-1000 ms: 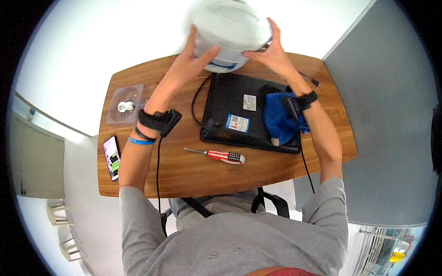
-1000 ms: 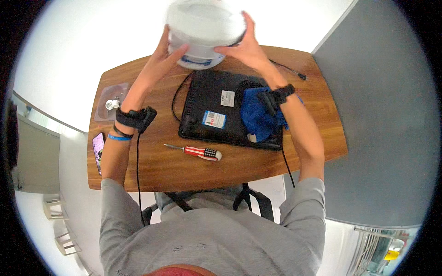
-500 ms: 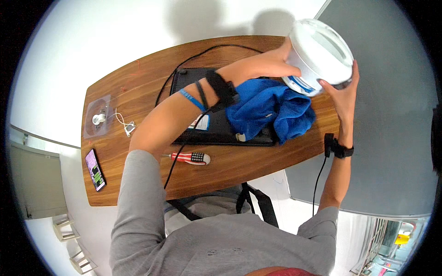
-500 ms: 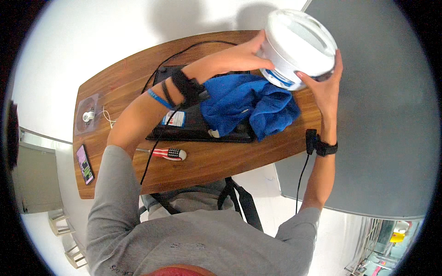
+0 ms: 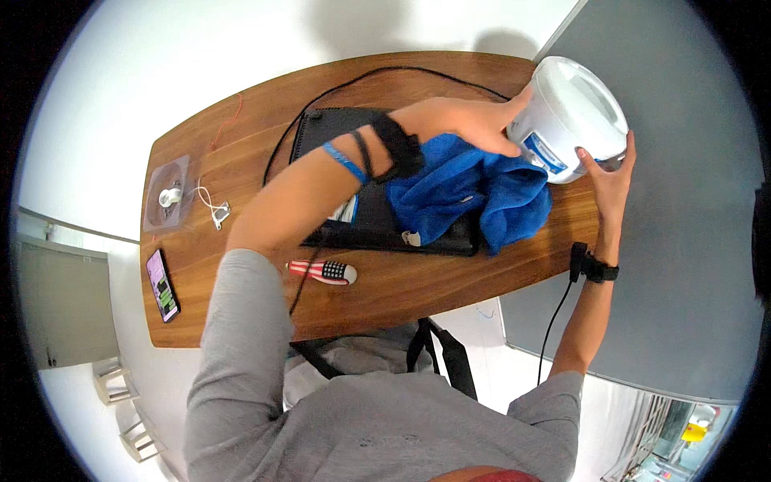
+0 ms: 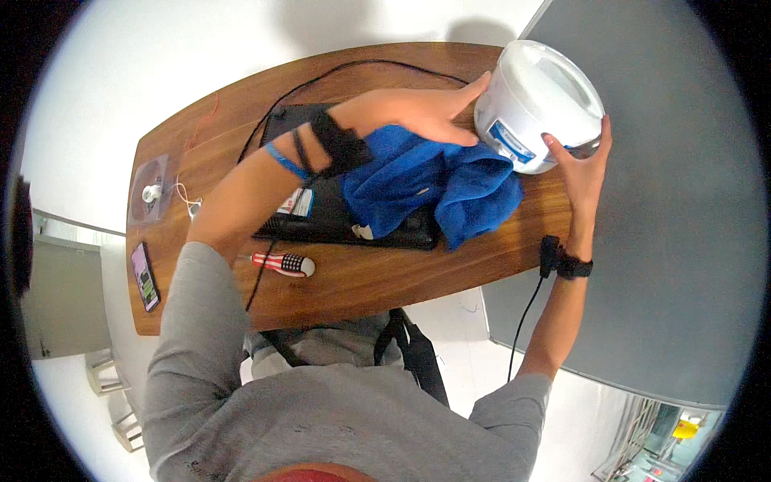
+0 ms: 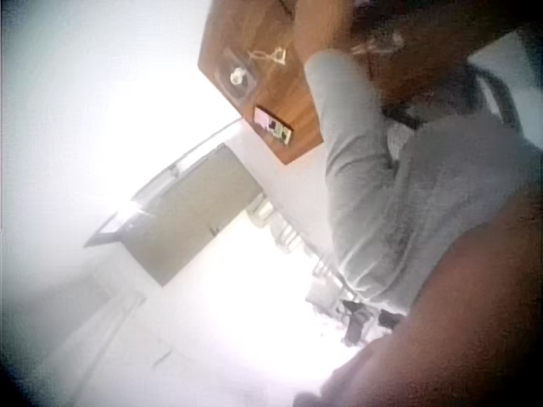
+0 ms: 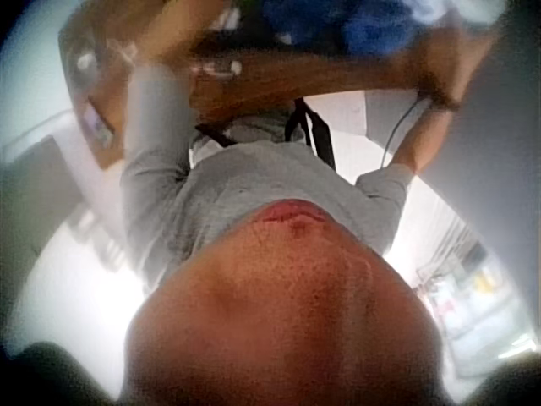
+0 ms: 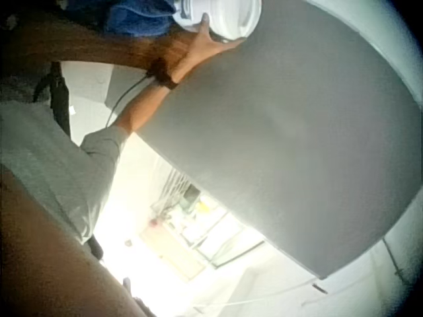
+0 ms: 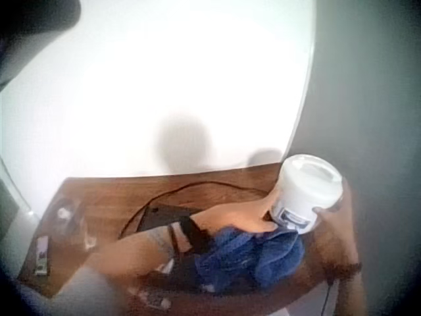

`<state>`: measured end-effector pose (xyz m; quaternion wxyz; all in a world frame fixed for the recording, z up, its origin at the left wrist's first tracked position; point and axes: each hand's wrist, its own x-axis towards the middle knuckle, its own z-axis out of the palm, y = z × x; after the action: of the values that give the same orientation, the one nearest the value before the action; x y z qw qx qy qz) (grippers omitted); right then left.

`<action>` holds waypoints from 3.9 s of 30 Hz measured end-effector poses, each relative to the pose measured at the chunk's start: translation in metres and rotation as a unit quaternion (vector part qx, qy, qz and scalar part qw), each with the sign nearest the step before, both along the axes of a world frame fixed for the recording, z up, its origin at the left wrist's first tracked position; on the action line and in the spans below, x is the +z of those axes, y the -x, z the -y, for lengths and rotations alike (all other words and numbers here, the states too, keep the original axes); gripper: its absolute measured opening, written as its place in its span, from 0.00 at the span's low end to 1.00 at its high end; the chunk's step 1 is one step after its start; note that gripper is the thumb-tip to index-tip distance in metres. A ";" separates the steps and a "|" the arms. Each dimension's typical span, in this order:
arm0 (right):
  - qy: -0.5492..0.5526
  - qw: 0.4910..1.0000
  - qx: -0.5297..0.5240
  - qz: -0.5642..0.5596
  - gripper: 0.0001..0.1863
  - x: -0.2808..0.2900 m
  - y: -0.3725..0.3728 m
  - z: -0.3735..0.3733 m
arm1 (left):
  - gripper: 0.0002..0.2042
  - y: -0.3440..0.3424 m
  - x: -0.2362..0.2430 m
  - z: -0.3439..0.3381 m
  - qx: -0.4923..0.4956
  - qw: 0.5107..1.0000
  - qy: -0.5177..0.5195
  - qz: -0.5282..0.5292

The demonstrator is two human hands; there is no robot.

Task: The person wipes the exterior of a white rice cooker with a blue cloth, then wipes the bottom of a black electronic device. The person uses a screwdriver to loosen and remove screws from the bottom of the black device.

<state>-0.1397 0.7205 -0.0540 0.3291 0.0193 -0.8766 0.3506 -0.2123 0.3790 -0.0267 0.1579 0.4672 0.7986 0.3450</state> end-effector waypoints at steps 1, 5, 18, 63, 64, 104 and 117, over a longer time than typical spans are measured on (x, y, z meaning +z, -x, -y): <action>0.005 1.000 0.003 -0.003 0.71 -0.002 0.006 -0.006 | 0.62 -0.006 0.002 0.015 -0.023 0.999 0.018 -0.037; -0.012 1.000 -0.006 -0.004 0.70 -0.004 0.054 -0.029 | 0.54 -0.044 0.008 0.109 -0.042 0.987 0.082 -0.129; -0.233 0.922 0.227 0.209 0.27 -0.034 -0.073 0.143 | 0.30 -0.290 -0.008 0.274 0.097 0.966 0.198 -0.133; -0.073 0.913 0.354 0.189 0.48 0.036 -0.076 0.198 | 0.43 -0.235 -0.043 0.281 0.256 0.930 0.186 -0.186; -0.149 0.870 0.430 0.188 0.52 0.043 -0.076 0.227 | 0.42 -0.239 -0.043 0.281 0.262 0.929 0.190 -0.178; -0.323 0.809 0.458 0.179 0.39 -0.012 0.071 0.359 | 0.45 -0.256 -0.016 0.293 0.206 0.920 0.266 -0.198; -0.541 0.702 0.458 -0.074 0.25 0.010 0.013 0.468 | 0.18 -0.281 -0.030 0.243 0.280 0.835 0.398 -0.258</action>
<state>-0.1526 0.2528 -0.0440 0.1245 0.6186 -0.7717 -0.0795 0.0682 0.1359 -0.0565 0.0149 0.1929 0.9754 -0.1061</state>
